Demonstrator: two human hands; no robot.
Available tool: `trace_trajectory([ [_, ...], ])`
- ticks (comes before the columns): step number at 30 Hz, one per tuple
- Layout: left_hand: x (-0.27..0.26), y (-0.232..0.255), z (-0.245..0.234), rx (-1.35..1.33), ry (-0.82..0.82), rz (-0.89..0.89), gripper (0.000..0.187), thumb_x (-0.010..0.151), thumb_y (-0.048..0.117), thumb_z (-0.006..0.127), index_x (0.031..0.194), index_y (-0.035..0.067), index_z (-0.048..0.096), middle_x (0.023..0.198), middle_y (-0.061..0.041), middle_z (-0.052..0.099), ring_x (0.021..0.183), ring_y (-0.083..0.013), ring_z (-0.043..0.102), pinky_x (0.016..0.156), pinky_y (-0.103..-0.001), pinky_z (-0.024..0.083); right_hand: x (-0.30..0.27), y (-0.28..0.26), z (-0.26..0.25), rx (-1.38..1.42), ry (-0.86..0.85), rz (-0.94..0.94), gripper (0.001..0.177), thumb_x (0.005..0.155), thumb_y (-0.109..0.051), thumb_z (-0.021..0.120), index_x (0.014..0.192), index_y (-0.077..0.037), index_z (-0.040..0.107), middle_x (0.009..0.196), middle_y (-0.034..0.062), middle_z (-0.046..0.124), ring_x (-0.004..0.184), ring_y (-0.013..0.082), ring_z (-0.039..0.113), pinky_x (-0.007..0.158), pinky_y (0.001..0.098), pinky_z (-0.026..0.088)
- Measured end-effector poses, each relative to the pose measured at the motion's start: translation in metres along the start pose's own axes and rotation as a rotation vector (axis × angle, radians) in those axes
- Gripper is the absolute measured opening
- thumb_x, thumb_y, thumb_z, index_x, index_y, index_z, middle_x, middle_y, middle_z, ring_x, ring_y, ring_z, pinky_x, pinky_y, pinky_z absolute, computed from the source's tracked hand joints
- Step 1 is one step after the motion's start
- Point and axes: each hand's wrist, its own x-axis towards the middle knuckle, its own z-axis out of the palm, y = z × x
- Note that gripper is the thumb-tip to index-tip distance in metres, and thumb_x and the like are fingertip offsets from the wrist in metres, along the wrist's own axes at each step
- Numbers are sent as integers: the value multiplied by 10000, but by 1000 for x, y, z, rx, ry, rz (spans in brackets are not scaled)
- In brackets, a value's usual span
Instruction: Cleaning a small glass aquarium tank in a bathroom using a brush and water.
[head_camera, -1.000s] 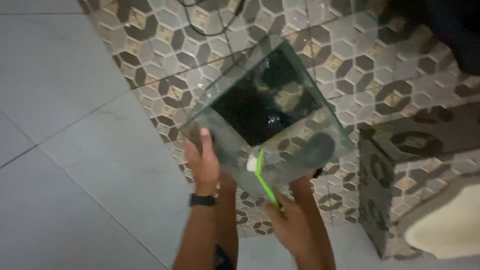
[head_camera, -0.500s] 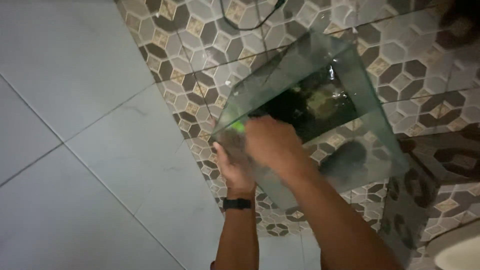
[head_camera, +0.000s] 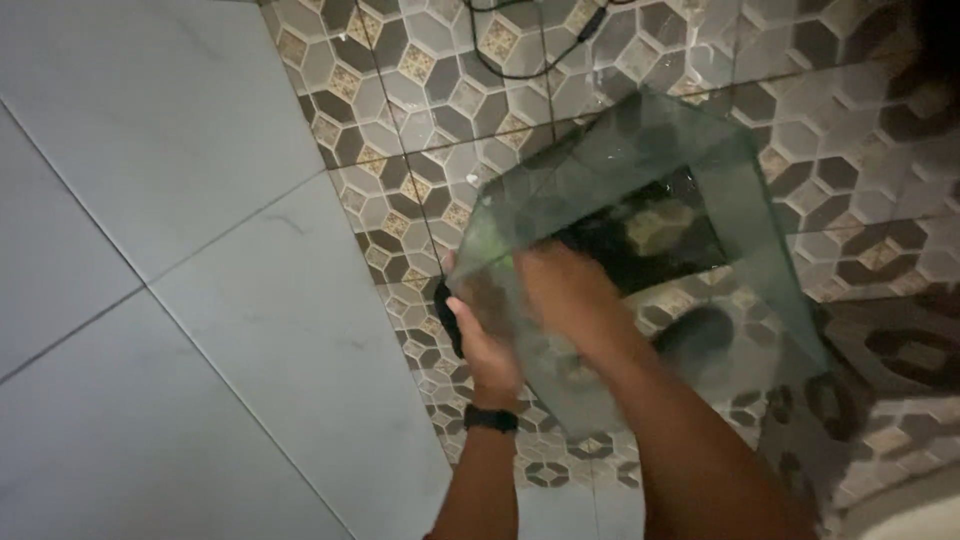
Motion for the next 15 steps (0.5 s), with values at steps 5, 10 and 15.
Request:
trace_trajectory([
  [5, 5, 7, 2, 127, -46, 16, 730, 1076, 555, 253, 1588, 41, 326, 1613, -124, 410, 1452, -259, 430, 1217, -424, 307, 4, 13, -4, 39, -227, 150, 206, 950, -93, 577, 1018, 54, 705, 938, 238, 711, 835, 359, 716, 762, 483, 564],
  [10, -4, -28, -42, -14, -18, -65, 733, 1140, 531, 252, 1581, -42, 373, 1531, -173, 489, 1386, -321, 476, 1183, -486, 327, -87, -28, -62, -10, -511, 8, 624, 954, -99, 592, 1547, -159, 405, 849, 144, 707, 762, 250, 709, 680, 418, 579],
  [15, -8, 34, 33, -115, -66, 18, 607, 1100, 433, 264, 1640, 155, 259, 1571, -83, 440, 1412, -252, 438, 1211, -430, 314, 2, 16, 26, 53, -146, 41, 239, 917, -101, 630, 1123, 21, 647, 955, 232, 691, 840, 382, 707, 714, 475, 575],
])
